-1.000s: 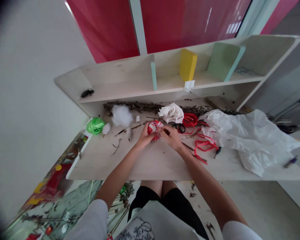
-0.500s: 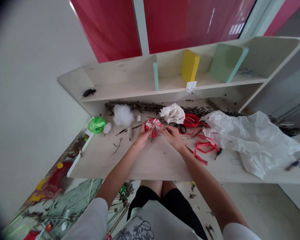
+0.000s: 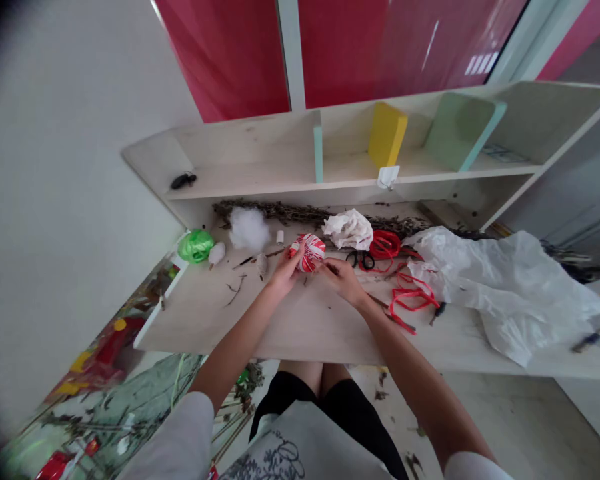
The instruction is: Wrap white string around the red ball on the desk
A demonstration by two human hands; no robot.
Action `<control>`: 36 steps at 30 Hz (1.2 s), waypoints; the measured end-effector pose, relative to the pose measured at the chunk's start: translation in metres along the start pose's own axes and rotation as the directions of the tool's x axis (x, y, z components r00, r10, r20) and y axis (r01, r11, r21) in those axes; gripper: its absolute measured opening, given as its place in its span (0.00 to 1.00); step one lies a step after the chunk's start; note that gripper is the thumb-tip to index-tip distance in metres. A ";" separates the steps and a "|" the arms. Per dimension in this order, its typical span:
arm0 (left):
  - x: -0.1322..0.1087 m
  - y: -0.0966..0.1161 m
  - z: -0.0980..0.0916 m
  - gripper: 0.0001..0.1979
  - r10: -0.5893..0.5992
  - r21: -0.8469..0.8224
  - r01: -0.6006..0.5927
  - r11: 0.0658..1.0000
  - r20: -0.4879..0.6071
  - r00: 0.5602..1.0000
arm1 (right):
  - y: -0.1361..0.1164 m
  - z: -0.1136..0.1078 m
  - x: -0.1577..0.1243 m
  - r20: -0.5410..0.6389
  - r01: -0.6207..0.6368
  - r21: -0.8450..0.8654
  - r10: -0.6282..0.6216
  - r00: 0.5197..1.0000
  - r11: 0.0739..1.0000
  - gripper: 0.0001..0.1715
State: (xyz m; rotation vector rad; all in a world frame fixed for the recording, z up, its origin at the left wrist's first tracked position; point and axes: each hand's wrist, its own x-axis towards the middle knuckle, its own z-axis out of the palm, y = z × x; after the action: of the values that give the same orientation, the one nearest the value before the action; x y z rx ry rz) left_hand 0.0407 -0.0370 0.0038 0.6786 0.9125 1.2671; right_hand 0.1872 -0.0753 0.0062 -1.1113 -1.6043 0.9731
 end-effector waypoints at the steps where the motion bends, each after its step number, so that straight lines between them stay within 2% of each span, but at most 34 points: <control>1: 0.001 0.001 -0.001 0.13 -0.022 -0.047 0.022 0.999 0.002 1.000 | 0.000 0.000 0.000 -0.001 0.008 0.001 -0.008 1.000 1.000 0.31; 6: 0.006 0.002 -0.006 0.15 -0.051 -0.155 0.060 0.986 0.059 0.997 | -0.002 -0.001 0.000 0.014 0.037 -0.013 -0.037 0.999 0.999 0.31; 14: 0.008 0.010 -0.007 0.22 -0.220 -0.177 0.217 0.960 0.001 0.975 | -0.006 -0.002 -0.002 0.046 0.032 -0.029 -0.031 0.998 0.999 0.33; 18: 0.008 0.015 -0.010 0.23 -0.282 -0.202 0.283 0.937 0.037 0.959 | -0.003 -0.002 -0.002 0.071 0.046 -0.017 -0.045 0.996 0.999 0.33; 23: 0.006 0.024 -0.013 0.27 -0.350 -0.244 0.378 0.893 0.151 0.924 | 0.000 -0.001 -0.001 0.072 -0.015 0.020 0.013 0.997 1.000 0.32; 28: 0.005 0.026 -0.017 0.31 -0.364 -0.285 0.416 0.863 0.220 0.905 | 0.001 -0.003 0.000 0.033 -0.077 0.071 0.075 0.997 0.995 0.31; 32: 0.005 0.025 -0.020 0.30 -0.402 -0.296 0.467 0.833 0.254 0.880 | 0.004 -0.004 0.002 -0.001 -0.156 0.162 0.159 0.987 0.974 0.31; 36: 0.003 0.025 -0.022 0.28 -0.477 -0.255 0.541 0.801 0.274 0.835 | 0.007 -0.005 0.004 -0.031 -0.211 0.307 0.232 0.972 0.928 0.29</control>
State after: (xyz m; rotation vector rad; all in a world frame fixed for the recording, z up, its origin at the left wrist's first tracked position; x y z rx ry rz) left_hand 0.0095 -0.0300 0.0130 0.2560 0.6394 0.8115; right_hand 0.1926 -0.0691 0.0017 -1.1117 -1.2420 1.2701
